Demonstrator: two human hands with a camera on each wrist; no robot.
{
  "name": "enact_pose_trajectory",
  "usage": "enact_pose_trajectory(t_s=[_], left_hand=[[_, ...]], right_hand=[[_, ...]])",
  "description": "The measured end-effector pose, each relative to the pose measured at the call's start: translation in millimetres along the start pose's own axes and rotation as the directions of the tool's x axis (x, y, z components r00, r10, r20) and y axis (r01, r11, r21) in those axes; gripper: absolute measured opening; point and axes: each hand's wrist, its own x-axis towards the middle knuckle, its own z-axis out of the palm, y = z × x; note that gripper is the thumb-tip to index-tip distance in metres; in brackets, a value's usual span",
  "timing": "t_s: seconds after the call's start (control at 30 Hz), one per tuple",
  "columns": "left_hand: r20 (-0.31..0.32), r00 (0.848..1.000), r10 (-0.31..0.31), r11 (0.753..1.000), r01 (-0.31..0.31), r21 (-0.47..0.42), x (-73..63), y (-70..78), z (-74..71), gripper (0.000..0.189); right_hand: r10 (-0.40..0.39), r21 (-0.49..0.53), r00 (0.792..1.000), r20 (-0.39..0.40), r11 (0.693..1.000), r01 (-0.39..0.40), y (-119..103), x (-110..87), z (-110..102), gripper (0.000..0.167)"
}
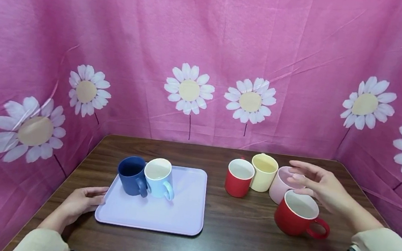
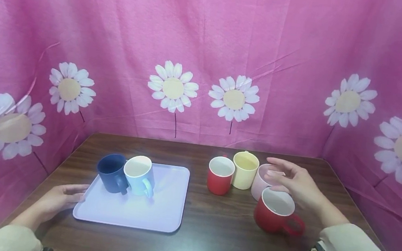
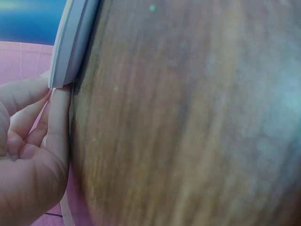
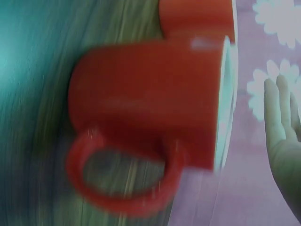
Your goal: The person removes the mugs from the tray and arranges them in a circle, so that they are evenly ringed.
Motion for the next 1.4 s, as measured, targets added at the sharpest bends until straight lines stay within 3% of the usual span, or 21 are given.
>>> enact_pose_trajectory(t_s=[0.1,0.27,0.57,0.8,1.07,1.4], left_hand=[[-0.003,1.000,-0.002,1.000,0.002,0.002,0.0,-0.4,0.1,0.055],[-0.017,1.000,-0.010,1.000,0.010,0.007,-0.1,-1.3,0.5,0.055],[-0.028,0.999,-0.021,1.000,0.021,0.016,0.4,-2.0,0.6,0.053],[-0.028,0.999,-0.020,1.000,0.021,0.015,1.1,-1.8,0.6,0.054],[-0.026,1.000,-0.015,1.000,0.016,0.015,1.3,-0.3,0.7,0.053],[-0.024,0.999,-0.022,1.000,0.022,0.011,-0.5,2.7,1.5,0.054]], right_hand=[[0.031,-0.042,0.999,-0.033,0.999,-0.032,0.4,5.8,17.5,0.039],[0.080,-0.162,0.995,-0.052,0.983,-0.088,-0.7,17.7,46.0,0.055],[0.108,-0.034,0.990,0.092,0.994,-0.105,1.9,39.0,88.2,0.060],[0.161,-0.050,0.979,0.127,0.987,-0.155,7.2,53.3,118.3,0.061],[0.123,-0.076,0.974,0.193,0.991,-0.110,20.5,64.8,147.0,0.055],[0.145,-0.079,0.964,0.222,0.988,-0.130,37.7,76.9,184.3,0.050]])
